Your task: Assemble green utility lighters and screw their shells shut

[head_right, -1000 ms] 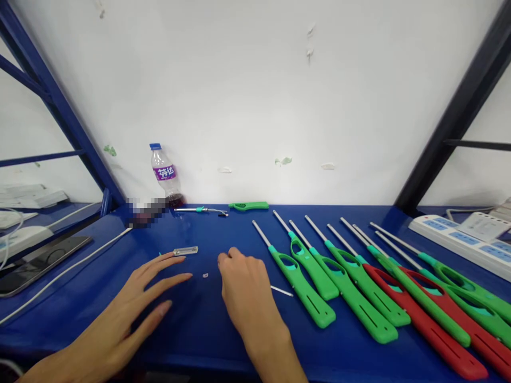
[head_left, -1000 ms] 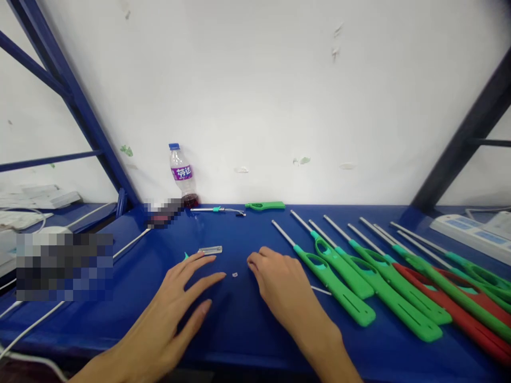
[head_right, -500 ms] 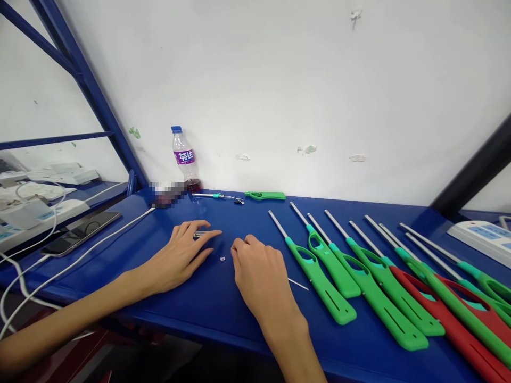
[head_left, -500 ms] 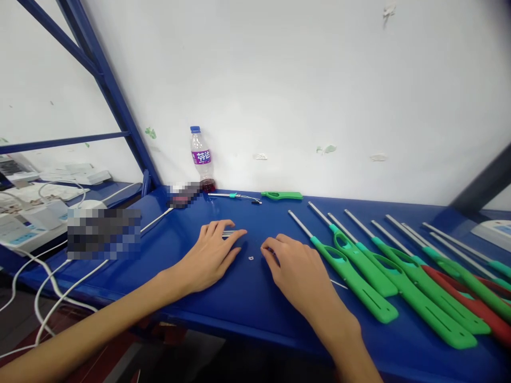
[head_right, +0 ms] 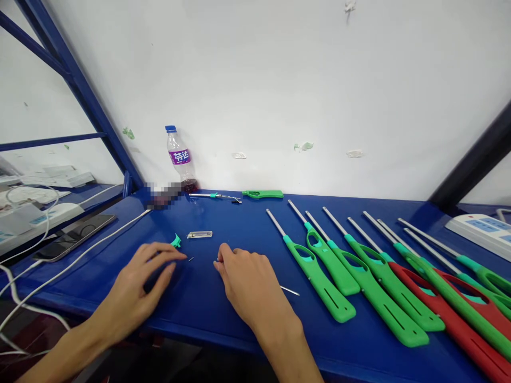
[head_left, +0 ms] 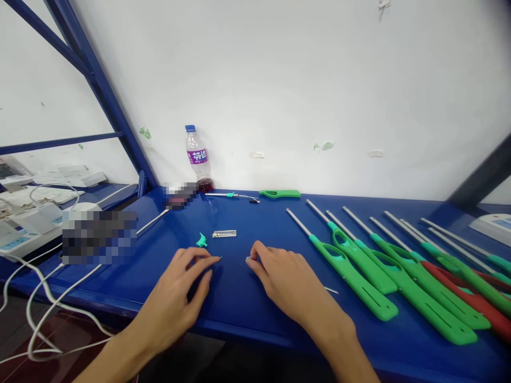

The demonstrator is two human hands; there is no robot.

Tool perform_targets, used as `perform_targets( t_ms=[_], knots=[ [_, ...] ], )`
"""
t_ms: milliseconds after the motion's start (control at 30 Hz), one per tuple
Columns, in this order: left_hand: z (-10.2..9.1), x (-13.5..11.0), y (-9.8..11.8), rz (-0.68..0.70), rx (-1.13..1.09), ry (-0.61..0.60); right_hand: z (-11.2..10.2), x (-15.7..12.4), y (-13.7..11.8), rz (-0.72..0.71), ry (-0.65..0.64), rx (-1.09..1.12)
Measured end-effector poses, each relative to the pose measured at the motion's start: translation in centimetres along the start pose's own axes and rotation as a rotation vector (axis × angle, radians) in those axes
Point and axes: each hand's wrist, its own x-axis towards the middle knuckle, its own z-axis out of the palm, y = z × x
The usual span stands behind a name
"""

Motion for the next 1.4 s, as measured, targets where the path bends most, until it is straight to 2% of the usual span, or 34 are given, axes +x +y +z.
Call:
perform_targets(
  t_ms=[100, 233, 400, 833, 967, 1133, 1200, 1300, 1400],
  knots=[
    [0.3, -2.2, 0.9, 0.052, 0.033, -0.11, 0.1, 0.2, -0.2, 0.023, 0.005, -0.019],
    [0.5, -2.6, 1.0, 0.041, 0.089, -0.208, 0.5, 0.1, -0.4, 0.011, 0.013, -0.04],
    [0.9, -2.2, 0.8, -0.035, 0.063, -0.169, 0.6, 0.0, -0.2, 0.022, 0.027, -0.022],
    [1.7, -1.2, 0.3, -0.076, 0.07, -0.121, 0.2, -0.1, 0.0, 0.058, 0.034, 0.003],
    [1.9, -1.7, 0.3, -0.092, 0.06, -0.086, -1.5, -0.4, 1.8, 0.184, 0.061, -0.054],
    [2.2, -1.8, 0.2, -0.109, 0.044, -0.037, -3.5, -1.9, 6.2, 0.557, 0.094, -0.179],
    [2.3, -1.7, 0.3, -0.112, 0.041, -0.015, -3.8, -2.5, 7.4, 0.657, 0.095, -0.192],
    [2.2, -1.6, 0.4, -0.107, 0.043, 0.006, -3.7, -2.7, 8.0, 0.686, 0.096, -0.161],
    [2.1, -1.6, 0.5, -0.098, 0.053, 0.016, -3.4, -2.4, 7.5, 0.666, 0.1, -0.119]
  ],
)
